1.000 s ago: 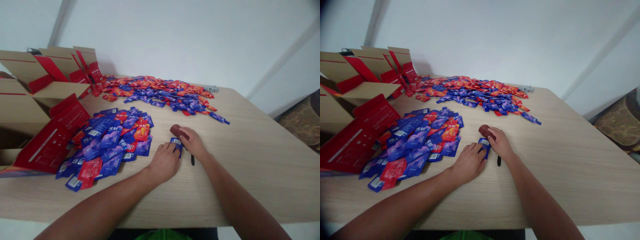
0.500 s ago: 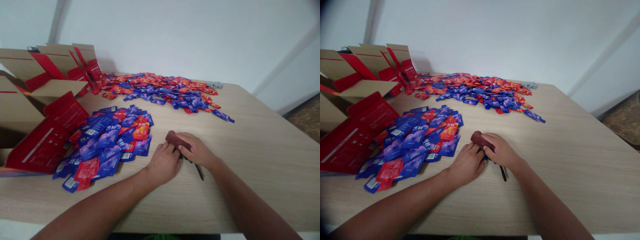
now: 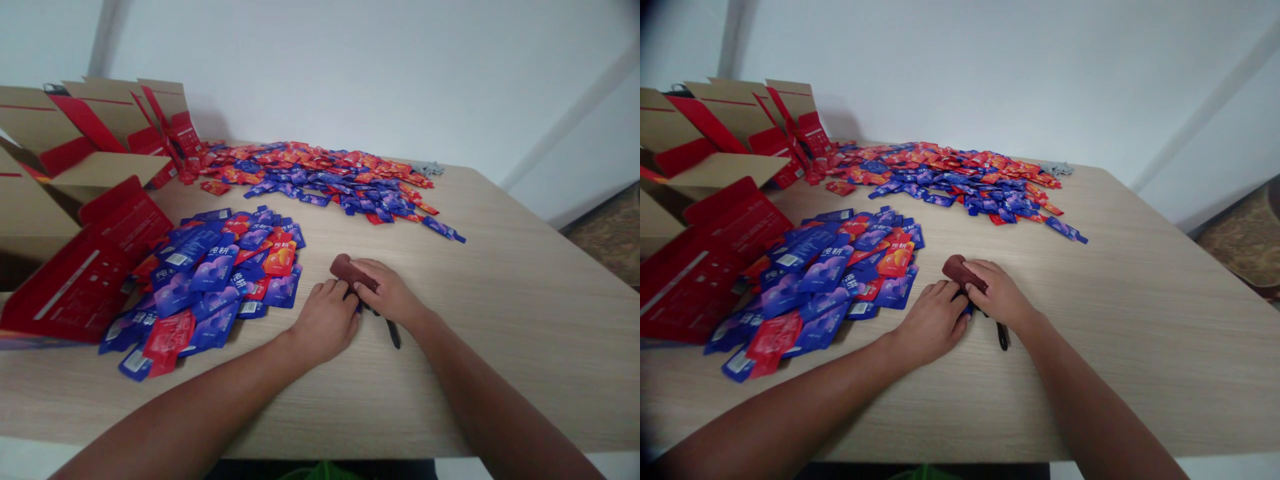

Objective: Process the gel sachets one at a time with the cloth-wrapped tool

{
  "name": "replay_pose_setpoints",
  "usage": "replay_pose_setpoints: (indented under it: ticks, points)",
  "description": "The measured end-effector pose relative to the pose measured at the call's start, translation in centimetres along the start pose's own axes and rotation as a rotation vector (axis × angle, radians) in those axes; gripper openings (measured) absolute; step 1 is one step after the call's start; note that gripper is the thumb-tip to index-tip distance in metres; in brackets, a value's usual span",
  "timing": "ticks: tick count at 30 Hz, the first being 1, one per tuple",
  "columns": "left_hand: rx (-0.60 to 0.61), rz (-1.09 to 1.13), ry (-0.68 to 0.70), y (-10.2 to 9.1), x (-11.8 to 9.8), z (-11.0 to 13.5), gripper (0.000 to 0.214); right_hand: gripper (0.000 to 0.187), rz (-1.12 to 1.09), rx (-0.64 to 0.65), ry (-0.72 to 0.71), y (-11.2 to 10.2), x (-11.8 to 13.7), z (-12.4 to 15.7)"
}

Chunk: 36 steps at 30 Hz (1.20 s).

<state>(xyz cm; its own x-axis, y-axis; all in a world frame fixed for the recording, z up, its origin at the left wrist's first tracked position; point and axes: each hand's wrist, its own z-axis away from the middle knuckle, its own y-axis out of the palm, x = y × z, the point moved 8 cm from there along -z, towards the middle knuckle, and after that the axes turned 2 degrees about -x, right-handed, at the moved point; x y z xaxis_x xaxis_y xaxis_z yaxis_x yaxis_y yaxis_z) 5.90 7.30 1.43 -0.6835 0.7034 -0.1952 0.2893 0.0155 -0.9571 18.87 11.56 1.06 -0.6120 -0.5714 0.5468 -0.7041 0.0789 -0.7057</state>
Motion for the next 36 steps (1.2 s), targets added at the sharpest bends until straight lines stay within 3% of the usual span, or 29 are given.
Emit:
replay_pose_setpoints:
  ticks: [14, 22, 24, 28, 36]
  points:
    - [0.012, 0.022, 0.0, -0.2, 0.1, 0.0, 0.025, 0.051, 0.186, -0.133, 0.13, -0.6, -3.4, 0.5]
    - [0.01, 0.027, -0.005, -0.2, 0.2, 0.0, 0.023, 0.04, -0.043, -0.422, 0.11, -3.9, -0.8, 0.8]
    - [0.005, 0.029, -0.007, -0.2, 0.2, 0.1, 0.022, 0.04, -0.095, -0.328, 0.058, -3.4, 0.2, 0.4]
    - [0.002, 0.035, -0.009, 0.0, 0.2, 0.1, 0.025, 0.04, -0.172, 0.003, -0.012, -0.6, 1.2, -0.1]
    - [0.005, 0.009, 0.001, -0.1, 0.1, 0.0, 0.023, 0.042, -0.136, 0.02, 0.009, 0.1, 0.2, -0.2]
